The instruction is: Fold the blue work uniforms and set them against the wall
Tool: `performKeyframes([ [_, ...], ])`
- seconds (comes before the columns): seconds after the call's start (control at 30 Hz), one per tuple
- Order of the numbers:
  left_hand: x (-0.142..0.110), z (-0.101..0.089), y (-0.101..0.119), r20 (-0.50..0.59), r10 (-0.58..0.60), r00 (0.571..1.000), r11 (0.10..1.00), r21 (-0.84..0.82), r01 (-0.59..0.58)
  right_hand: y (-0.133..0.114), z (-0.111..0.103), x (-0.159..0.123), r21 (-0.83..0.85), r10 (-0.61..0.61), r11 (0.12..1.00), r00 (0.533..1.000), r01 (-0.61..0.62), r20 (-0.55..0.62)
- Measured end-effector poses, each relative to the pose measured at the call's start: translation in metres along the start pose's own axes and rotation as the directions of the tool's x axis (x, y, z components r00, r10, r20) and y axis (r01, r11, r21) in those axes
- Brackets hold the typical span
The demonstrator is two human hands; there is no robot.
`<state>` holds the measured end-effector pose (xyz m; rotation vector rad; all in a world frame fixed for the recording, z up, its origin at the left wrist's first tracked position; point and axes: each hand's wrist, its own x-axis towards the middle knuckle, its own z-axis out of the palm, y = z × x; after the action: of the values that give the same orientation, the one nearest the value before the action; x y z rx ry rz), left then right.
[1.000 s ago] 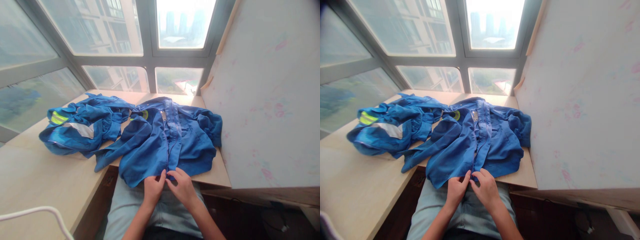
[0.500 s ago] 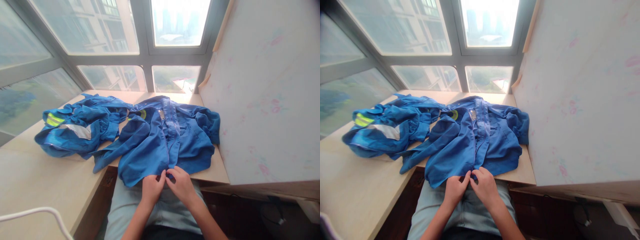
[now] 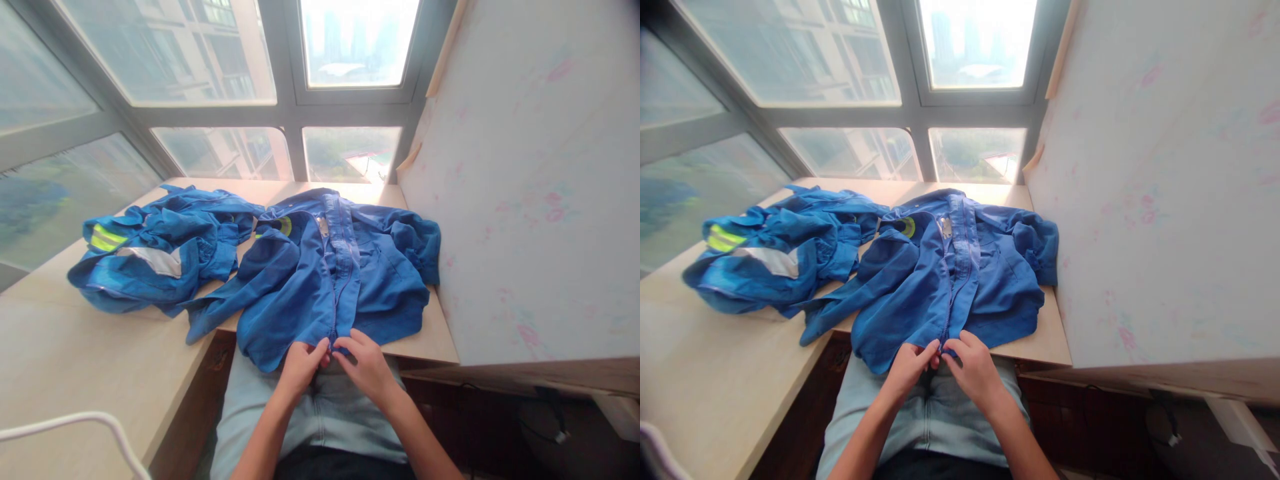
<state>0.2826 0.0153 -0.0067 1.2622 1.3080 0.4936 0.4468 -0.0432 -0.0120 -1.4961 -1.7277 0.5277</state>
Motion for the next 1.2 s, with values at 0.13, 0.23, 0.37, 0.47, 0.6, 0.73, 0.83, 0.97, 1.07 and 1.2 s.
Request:
performKeyframes([
  [0.13,0.004,0.0,-0.005,-0.101,0.024,0.995,0.999,-0.036,-0.027,0.001,-0.001,0.001,0.009,-0.021,1.0,0.999,0.021,-0.032],
  [0.23,0.004,0.0,-0.008,-0.133,0.027,0.991,0.997,-0.068,-0.037,-0.001,-0.002,0.001,-0.001,-0.04,0.999,0.998,0.04,-0.051],
  [0.37,-0.004,0.004,-0.004,-0.055,-0.057,0.997,0.934,-0.355,0.034,-0.001,-0.003,0.001,0.003,-0.041,0.999,0.995,0.041,-0.091],
  [0.47,-0.01,0.007,0.002,0.033,-0.104,0.994,0.872,-0.478,0.107,0.0,-0.003,0.0,-0.001,-0.053,0.999,0.994,0.053,-0.097],
  [0.6,-0.012,0.007,0.008,0.046,-0.133,0.99,0.848,-0.512,0.138,0.001,-0.003,-0.003,0.002,-0.059,0.998,0.993,0.059,-0.098],
  [0.73,-0.011,0.007,0.011,0.066,-0.15,0.987,0.821,-0.547,0.161,0.004,-0.004,-0.005,0.012,-0.071,0.997,0.994,0.072,-0.087],
  [0.83,-0.011,0.008,0.012,0.071,-0.152,0.986,0.815,-0.555,0.166,0.009,-0.004,-0.006,-0.011,-0.08,0.997,0.994,0.079,-0.069],
  [0.97,-0.01,0.01,0.013,0.088,-0.152,0.985,0.806,-0.565,0.175,0.012,-0.003,-0.005,-0.073,-0.123,0.99,0.989,0.117,-0.077],
  [1.07,-0.01,0.013,0.012,0.102,-0.149,0.984,0.798,-0.575,0.18,0.011,-0.003,-0.002,-0.101,-0.133,0.987,0.986,0.123,-0.105],
  [1.2,-0.009,0.017,0.011,0.086,-0.15,0.985,0.781,-0.6,0.171,0.008,-0.002,0.002,-0.108,-0.115,0.989,0.984,0.101,-0.138],
])
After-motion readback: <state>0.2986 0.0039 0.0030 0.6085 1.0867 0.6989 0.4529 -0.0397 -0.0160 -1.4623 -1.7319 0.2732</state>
